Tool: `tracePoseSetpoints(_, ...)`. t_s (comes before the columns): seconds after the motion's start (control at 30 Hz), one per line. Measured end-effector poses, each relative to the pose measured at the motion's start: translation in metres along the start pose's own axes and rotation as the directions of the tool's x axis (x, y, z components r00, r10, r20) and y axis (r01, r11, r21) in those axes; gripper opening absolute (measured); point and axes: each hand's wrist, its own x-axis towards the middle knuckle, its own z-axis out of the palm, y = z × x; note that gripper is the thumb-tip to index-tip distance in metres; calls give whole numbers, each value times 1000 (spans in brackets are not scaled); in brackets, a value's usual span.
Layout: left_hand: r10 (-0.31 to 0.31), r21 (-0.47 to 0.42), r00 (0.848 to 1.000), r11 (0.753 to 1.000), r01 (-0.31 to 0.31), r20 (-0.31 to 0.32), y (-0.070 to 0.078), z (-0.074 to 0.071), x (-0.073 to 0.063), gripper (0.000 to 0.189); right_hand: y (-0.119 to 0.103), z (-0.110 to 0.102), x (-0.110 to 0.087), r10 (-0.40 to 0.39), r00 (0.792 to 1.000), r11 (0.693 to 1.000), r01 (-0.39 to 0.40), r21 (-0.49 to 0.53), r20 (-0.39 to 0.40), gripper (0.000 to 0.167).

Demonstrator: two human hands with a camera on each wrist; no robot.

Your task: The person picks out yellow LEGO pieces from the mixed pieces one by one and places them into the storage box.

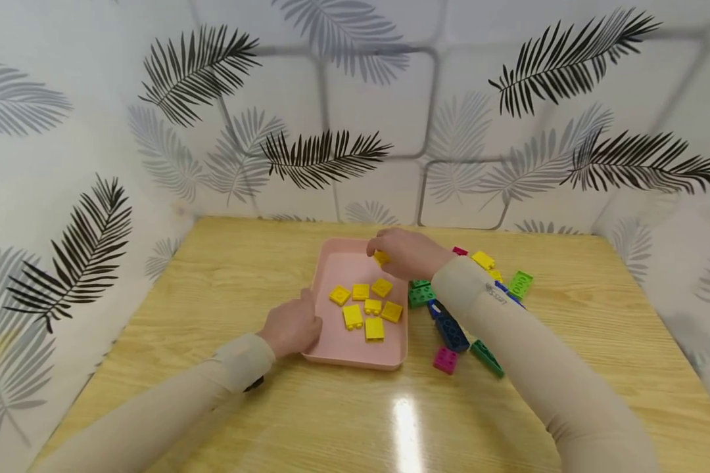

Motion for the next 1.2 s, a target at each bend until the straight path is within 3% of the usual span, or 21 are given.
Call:
tracePoseSetpoints(0.23,-11,-17,1000,1000,11,-5,0,0,1,62,-10,-1,22,-2,999,1000,2,-11,33,32)
tracePoseSetpoints(0.6,-18,-10,1000,1000,19,8,-1,-2,2,67,-14,15,52,-4,997,1000,1,31,79,36)
tracePoseSetpoints(0.9,-24,-7,1000,1000,24,16,1,1,4,68,-14,31,59,49,985,998,-53,20,166,36)
tracePoseSetpoints(1.2,-23,3,1000,1000,23,1,-1,1,3,66,-14,38,59,77,984,997,-81,15,163,38)
